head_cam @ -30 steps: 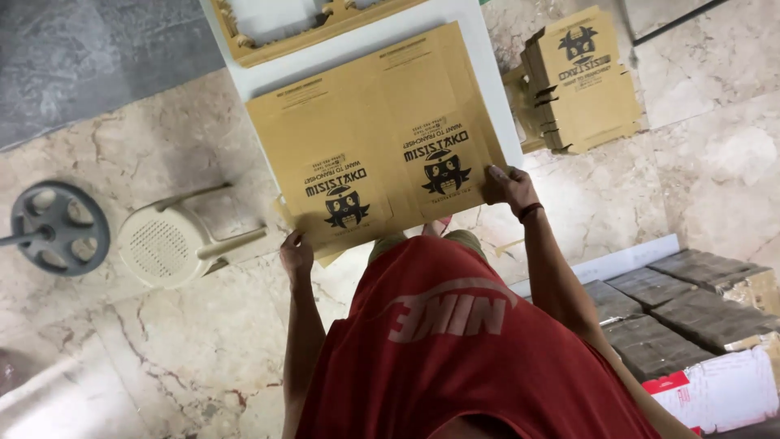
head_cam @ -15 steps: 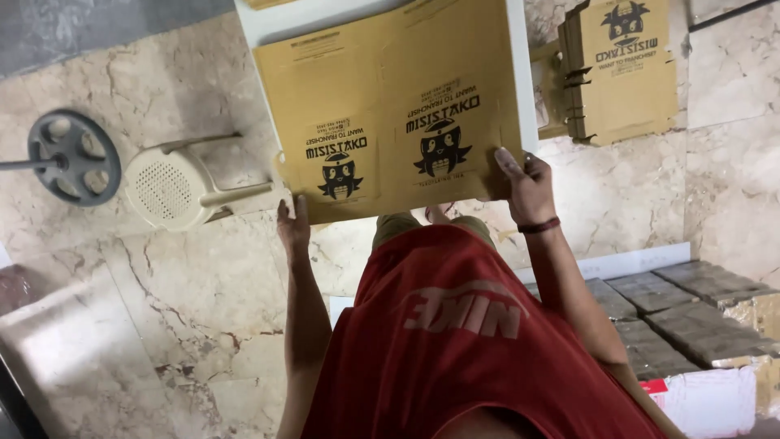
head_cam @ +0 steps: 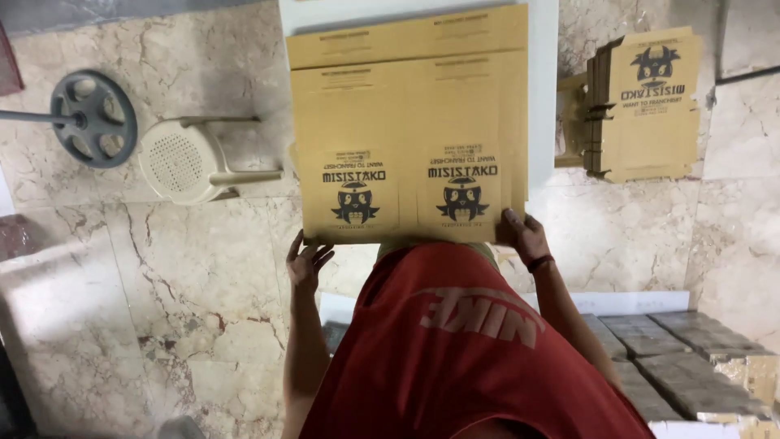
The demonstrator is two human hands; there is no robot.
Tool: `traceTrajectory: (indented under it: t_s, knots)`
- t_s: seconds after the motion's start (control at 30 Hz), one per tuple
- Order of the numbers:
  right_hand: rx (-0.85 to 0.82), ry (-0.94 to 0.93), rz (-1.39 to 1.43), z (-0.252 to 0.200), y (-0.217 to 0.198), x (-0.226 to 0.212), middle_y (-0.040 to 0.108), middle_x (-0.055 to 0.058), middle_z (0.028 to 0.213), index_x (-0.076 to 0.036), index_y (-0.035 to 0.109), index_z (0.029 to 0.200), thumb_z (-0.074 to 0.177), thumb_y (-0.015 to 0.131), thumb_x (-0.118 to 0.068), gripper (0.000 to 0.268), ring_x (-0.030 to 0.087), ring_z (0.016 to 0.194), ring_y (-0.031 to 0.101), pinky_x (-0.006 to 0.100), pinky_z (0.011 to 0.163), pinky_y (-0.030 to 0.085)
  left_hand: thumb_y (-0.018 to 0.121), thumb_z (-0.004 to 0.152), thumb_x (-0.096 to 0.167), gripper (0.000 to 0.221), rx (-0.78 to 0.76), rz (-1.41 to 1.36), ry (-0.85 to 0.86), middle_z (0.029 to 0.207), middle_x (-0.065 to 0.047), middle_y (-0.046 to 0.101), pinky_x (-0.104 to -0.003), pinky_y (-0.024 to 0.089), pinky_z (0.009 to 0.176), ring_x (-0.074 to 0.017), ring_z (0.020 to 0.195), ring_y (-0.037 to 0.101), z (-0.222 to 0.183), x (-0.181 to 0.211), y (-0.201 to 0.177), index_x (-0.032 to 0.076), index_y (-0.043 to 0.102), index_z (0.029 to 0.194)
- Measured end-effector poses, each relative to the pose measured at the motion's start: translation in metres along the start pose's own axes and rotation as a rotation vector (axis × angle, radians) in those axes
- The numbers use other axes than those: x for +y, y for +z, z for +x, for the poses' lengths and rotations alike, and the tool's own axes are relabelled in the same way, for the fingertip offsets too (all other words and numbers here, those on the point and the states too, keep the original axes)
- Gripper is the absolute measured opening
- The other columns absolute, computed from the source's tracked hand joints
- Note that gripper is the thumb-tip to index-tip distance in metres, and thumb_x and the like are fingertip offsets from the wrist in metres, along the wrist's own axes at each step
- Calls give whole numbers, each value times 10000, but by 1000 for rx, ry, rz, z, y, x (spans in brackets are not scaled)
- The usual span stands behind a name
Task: Picking up flat cardboard pizza boxes from a stack and moving them to another location
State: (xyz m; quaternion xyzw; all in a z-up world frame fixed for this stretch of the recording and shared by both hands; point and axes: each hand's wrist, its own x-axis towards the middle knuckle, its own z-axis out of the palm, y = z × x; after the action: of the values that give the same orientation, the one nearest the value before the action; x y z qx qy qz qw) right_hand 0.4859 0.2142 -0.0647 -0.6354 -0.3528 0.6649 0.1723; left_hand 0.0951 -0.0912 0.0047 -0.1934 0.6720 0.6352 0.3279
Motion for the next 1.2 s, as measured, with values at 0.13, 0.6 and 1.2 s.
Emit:
traceTrajectory:
  t_s: [0.13,0.6,1.2]
  knots:
    - [13,80,193,15,-1,34,720,232,991,52,653,1206,922,887,-311,517,322,874,734,529,760,630,706,946,58,514,70,118,-3,1229,-358,623,-647,620,836,-516,1009,703,13,-21,-21,52,555,1437]
    - [126,204,720,-69,47,6,721,170,1081,-69,617,990,918,719,-88,125,428,824,695,584,828,619,873,891,215,673,-299,1197,805,1481,-230,471,-596,341,1171,-451,1409,403,-4,3,153,138,560,1483]
    - [478,223,91,-83,95,-58,725,144,623,19,731,731,867,725,-85,171,176,426,632,277,393,537,738,986,164,1048,-1108,2206,858,1632,-179,-273,-962,149,957,-589,1435,-236,-90,-96,337,216,-44,1682]
